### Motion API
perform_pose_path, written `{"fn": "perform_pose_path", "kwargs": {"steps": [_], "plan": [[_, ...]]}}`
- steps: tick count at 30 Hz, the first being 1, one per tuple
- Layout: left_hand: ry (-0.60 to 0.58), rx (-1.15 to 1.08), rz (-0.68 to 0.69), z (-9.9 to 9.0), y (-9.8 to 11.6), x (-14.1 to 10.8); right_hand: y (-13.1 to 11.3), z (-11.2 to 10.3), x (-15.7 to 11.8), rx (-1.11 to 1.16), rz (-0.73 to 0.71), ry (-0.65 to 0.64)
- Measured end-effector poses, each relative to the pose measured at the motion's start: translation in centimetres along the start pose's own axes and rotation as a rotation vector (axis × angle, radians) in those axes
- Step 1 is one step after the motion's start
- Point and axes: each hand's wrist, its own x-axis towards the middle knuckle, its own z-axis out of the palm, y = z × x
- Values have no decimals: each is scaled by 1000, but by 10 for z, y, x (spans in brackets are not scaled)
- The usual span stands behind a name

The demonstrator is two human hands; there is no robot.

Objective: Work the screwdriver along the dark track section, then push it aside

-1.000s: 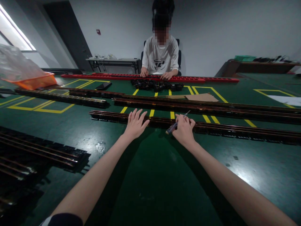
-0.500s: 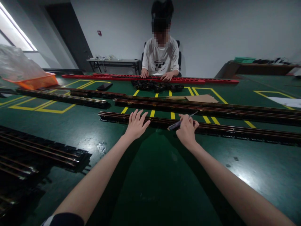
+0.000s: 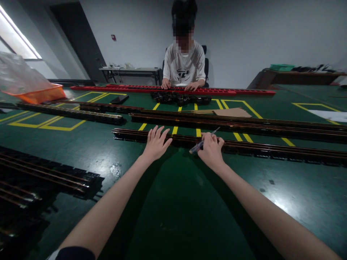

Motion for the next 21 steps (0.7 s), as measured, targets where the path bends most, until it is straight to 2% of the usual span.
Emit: {"fn": "perform_pose_path", "kwargs": {"steps": [7, 12, 21], "plan": [[2, 4, 2, -1, 1, 0, -9, -5, 0, -55, 37, 20], [15, 8, -4, -1, 3, 0, -5, -2, 1, -64, 43, 40], [-8, 8, -9, -2, 4, 0, 0, -3, 0, 83, -29, 54]]}}
